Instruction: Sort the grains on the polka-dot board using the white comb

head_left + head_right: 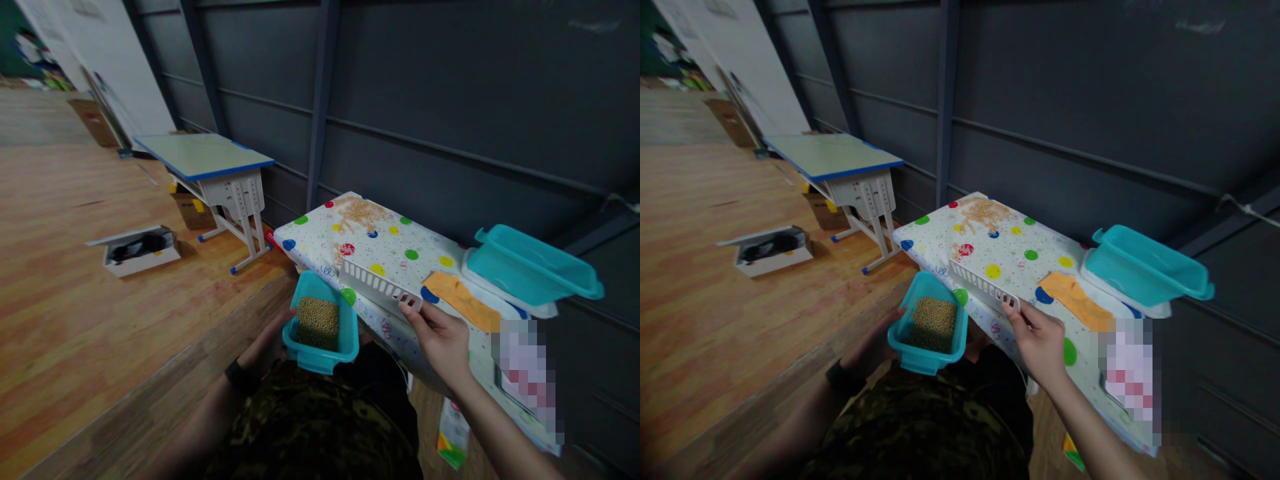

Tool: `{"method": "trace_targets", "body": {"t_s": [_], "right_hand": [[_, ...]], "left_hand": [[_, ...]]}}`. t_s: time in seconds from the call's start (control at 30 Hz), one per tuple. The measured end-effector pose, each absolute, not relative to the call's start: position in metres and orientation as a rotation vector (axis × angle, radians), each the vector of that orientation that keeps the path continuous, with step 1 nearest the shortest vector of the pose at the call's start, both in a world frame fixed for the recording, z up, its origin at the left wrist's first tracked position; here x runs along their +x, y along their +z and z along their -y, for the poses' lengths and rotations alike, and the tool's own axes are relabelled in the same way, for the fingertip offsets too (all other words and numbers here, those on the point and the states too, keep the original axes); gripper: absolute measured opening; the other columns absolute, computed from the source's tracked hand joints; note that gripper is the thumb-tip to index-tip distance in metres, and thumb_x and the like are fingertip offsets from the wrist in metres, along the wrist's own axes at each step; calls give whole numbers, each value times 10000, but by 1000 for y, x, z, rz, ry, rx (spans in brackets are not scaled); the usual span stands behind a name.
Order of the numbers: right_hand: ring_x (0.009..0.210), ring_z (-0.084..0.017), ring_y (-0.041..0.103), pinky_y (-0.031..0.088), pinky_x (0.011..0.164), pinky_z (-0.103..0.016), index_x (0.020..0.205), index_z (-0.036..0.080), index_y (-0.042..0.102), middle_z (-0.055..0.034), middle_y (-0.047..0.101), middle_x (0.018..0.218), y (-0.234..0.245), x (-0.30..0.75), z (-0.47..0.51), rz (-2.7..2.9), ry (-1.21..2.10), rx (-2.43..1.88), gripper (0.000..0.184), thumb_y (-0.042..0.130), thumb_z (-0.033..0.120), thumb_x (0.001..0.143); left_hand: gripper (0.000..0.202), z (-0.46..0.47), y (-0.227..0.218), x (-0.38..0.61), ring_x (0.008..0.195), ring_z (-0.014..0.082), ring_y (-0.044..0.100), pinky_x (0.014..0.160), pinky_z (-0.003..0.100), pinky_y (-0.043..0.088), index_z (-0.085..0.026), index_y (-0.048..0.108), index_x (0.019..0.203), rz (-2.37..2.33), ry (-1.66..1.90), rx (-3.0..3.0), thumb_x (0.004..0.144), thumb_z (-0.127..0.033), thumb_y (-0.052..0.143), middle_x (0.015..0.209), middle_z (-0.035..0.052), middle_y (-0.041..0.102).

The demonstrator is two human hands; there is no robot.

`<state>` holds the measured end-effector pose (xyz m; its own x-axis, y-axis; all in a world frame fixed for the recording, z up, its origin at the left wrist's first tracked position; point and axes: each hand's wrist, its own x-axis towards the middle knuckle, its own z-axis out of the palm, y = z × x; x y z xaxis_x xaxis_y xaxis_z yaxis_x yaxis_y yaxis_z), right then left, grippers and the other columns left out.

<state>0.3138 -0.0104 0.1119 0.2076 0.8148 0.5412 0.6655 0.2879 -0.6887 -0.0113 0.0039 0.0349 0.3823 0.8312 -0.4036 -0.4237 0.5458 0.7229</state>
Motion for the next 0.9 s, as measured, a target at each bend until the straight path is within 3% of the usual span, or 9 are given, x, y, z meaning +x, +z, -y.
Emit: {"method": "trace_targets", "body": {"t_s": [0.2, 0.37, 0.5, 0.73, 0.83, 0.9], "right_hand": [[517, -173, 593, 463, 502, -266, 868, 210, 938, -2, 713, 614, 115, 317, 27, 1493, 200, -1449, 344, 808, 522, 928], [551, -164, 501, 392, 499, -274, 745, 219, 878, -1, 615, 584, 118, 327, 18, 1360, 181, -1488, 419, 826, 606, 898], [607, -184, 539, 417, 543, -294, 754, 221, 867, -25, 677, 656, 112, 325, 3, 1327, 328, -1487, 464, 828, 667, 875], [612, -186, 548, 434, 560, -304, 797, 209, 874, -20, 711, 649, 93, 327, -28, 1220, 512, -1446, 400, 900, 607, 767], [711, -228, 658, 534, 636, -348, 818, 213, 864, -60, 814, 803, 92, 340, -53, 1079, 609, -1367, 392, 949, 574, 691], [762, -244, 703, 569, 665, -369, 847, 216, 867, -81, 853, 909, 93, 347, -67, 978, 655, -1334, 399, 978, 546, 651]], "left_hand": [[759, -4, 36, -12, 1292, 384, 826, 994, 471, 722, -77, 612, 1645, -882, 840, 604, 1075, -567, 718, 1350, 216, 869], [793, -2, 40, -12, 1295, 387, 822, 972, 449, 724, -40, 575, 1668, -865, 855, 586, 1075, -546, 726, 1364, 235, 861], [799, -2, 39, -13, 1321, 397, 810, 969, 442, 719, -41, 576, 1667, -847, 852, 579, 1069, -544, 738, 1403, 246, 845], [810, -2, 35, -13, 1281, 393, 826, 967, 446, 709, -46, 567, 1680, -824, 841, 580, 1074, -562, 719, 1381, 235, 858], [866, -2, 37, -12, 1245, 388, 840, 888, 404, 714, -62, 542, 1707, -809, 835, 569, 1050, -586, 748, 1350, 223, 872], [891, -2, 38, -12, 1265, 392, 833, 916, 423, 714, -85, 527, 1724, -802, 842, 572, 1035, -600, 759, 1359, 213, 872]]}}
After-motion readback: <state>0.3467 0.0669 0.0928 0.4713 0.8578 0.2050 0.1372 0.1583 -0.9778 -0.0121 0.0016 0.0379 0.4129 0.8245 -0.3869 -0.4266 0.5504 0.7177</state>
